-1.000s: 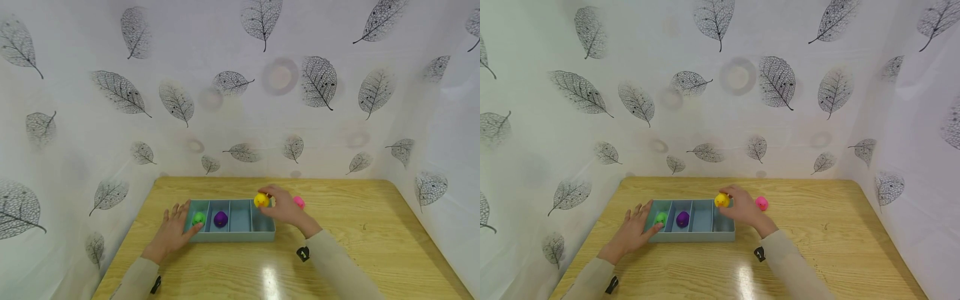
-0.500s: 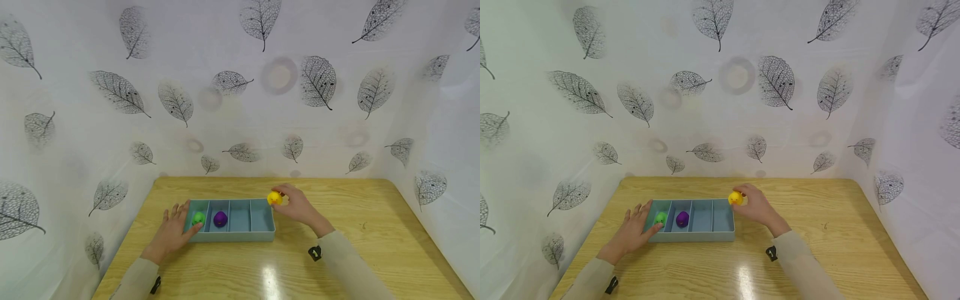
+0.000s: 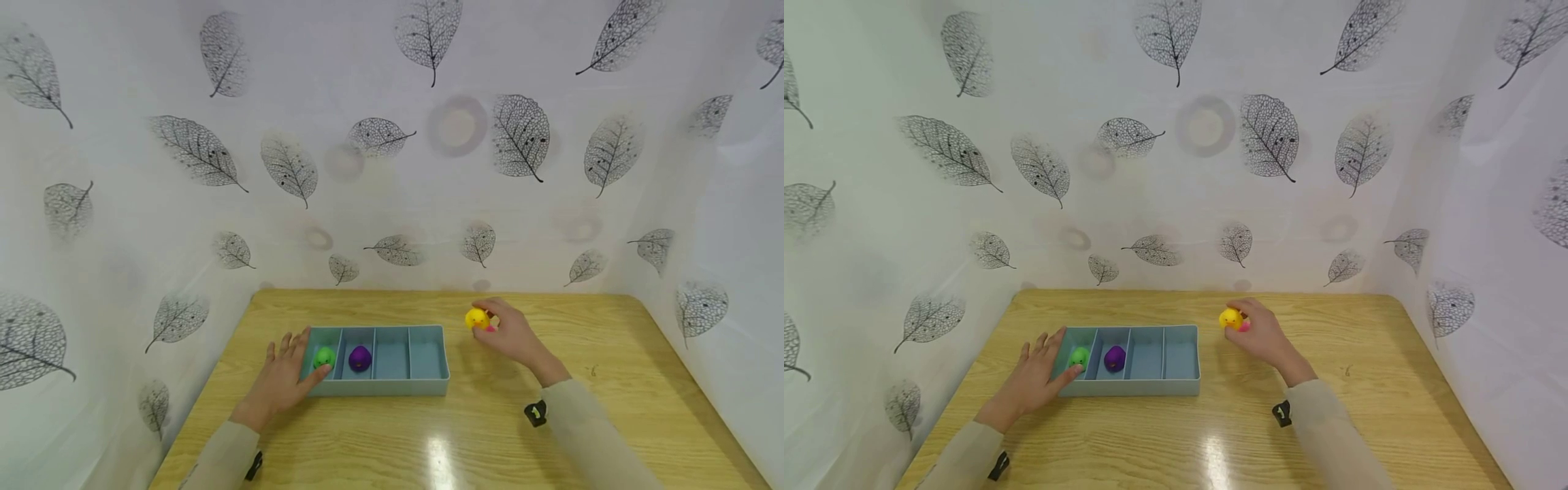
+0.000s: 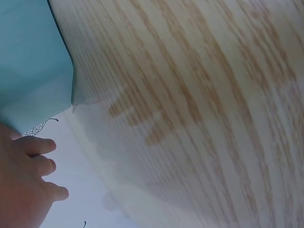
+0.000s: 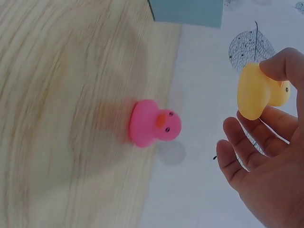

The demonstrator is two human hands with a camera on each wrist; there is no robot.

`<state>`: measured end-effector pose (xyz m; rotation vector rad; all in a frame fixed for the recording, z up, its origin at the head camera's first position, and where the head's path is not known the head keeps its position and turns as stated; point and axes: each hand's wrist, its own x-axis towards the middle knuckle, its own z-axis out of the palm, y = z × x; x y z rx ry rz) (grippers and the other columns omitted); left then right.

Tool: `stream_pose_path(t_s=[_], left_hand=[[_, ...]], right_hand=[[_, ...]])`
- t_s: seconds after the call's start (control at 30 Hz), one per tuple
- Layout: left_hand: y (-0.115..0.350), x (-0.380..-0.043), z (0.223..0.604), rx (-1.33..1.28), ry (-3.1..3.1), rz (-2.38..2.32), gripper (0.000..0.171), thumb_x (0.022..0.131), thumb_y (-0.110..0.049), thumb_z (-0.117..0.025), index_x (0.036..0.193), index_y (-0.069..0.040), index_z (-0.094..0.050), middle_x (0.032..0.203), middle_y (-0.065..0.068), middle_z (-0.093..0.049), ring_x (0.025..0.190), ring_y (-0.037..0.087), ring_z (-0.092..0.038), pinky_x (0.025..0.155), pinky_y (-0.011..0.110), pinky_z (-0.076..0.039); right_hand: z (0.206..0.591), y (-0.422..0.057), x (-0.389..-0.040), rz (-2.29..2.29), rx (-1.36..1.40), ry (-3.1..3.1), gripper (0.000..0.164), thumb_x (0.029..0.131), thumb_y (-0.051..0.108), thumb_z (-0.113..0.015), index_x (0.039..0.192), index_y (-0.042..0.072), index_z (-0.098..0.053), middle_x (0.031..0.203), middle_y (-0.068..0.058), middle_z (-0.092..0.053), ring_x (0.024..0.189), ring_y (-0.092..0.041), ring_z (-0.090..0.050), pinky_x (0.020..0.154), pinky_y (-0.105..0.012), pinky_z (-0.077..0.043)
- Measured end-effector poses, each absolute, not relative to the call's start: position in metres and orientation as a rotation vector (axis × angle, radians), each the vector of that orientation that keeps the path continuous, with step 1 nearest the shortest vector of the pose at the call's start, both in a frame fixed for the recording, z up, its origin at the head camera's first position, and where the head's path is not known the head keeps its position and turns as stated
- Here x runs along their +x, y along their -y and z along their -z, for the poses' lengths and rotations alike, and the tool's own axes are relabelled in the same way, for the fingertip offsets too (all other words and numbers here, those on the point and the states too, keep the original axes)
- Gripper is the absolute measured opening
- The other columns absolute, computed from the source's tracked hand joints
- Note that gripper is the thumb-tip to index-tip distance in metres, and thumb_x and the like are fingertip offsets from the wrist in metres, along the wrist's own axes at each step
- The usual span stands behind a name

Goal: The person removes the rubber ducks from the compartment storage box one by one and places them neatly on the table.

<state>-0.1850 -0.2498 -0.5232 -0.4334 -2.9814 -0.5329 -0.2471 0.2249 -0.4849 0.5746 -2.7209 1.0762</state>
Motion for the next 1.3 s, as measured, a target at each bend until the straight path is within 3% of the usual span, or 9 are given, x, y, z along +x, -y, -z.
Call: stream_pose_path(t_s=[0.6, 1.3], left_hand=[[0.25, -0.186, 0.522, -0.43, 2.981, 0.452, 0.095, 0.104, -0.061, -0.053, 0.168, -0.001, -0.018, 0.164, 0.033, -0.036, 0.156, 0.054, -0.026, 0.124, 0.077, -0.015], [0.249, -0.185, 0.522, -0.428, 2.99, 0.455, 0.094, 0.104, -0.061, -0.052, 0.168, -0.002, -0.017, 0.165, 0.032, -0.035, 0.157, 0.054, -0.025, 0.124, 0.077, -0.013]], right_hand=[[0.497, -0.272, -0.252, -1.063, 0.408, 2.772, 0.049, 0.093, 0.014, -0.074, 0.138, -0.004, -0.064, 0.133, -0.023, -0.067, 0.106, -0.035, -0.062, 0.086, -0.045, -0.052], [0.512, -0.294, -0.253, -1.093, 0.312, 2.876, 0.056, 0.098, 0.018, -0.069, 0.147, -0.005, -0.056, 0.144, -0.029, -0.059, 0.116, -0.043, -0.061, 0.092, -0.054, -0.054]])
